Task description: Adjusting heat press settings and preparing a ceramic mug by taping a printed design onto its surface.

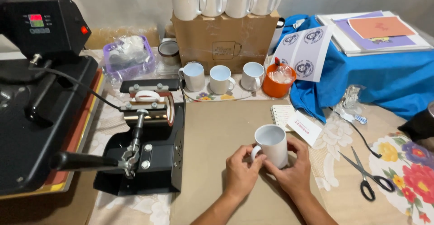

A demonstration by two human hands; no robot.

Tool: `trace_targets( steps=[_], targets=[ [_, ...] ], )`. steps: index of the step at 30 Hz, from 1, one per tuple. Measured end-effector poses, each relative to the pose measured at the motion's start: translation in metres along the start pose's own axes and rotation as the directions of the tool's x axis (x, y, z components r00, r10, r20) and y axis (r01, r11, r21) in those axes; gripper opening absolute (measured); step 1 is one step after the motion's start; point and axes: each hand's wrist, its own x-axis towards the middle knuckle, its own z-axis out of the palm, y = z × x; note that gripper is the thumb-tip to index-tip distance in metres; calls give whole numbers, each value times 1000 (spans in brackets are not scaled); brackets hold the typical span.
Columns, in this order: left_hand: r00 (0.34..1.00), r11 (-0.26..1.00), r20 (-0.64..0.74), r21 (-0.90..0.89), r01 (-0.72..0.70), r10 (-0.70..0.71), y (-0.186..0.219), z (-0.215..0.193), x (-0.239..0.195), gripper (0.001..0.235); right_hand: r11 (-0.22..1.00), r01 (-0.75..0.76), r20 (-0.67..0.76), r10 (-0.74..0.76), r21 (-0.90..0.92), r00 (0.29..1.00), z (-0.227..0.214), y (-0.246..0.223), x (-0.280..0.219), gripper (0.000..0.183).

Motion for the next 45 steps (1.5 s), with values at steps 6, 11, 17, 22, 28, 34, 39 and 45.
trace_targets(
  steps=[6,11,17,22,28,34,39,45],
  targets=[
    [1000,972,-12,-236,7,-11,-27,12,9,20,993,84,12,-83,-87,996,0,8,-4,89],
    [978,969,74,-135,205,-196,3,-17,4,22,992,67,44,-63,-107,997,4,6,-7,91],
    [979,953,70,-225,202,-191,-17,-10,18,24,994,74,66,-69,-76,995,7,10,-6,91],
    [978,938,73,-276,208,-196,-13,-13,17,22,998,50,115,-45,-44,992,3,8,-7,89],
    [952,935,96,-182,305,-292,-5,-16,15,22,998,-48,119,44,33,992,-1,5,-9,87],
    [970,909,110,-342,240,-215,-35,0,26,21,995,-100,-1,100,3,995,8,7,-20,87],
    [979,908,120,-369,199,-165,-45,1,29,20,993,-107,-33,108,50,994,13,13,-24,88],
    [988,882,119,-449,141,-98,-51,6,31,20,998,-52,31,52,18,998,5,20,-21,88]
  ],
)
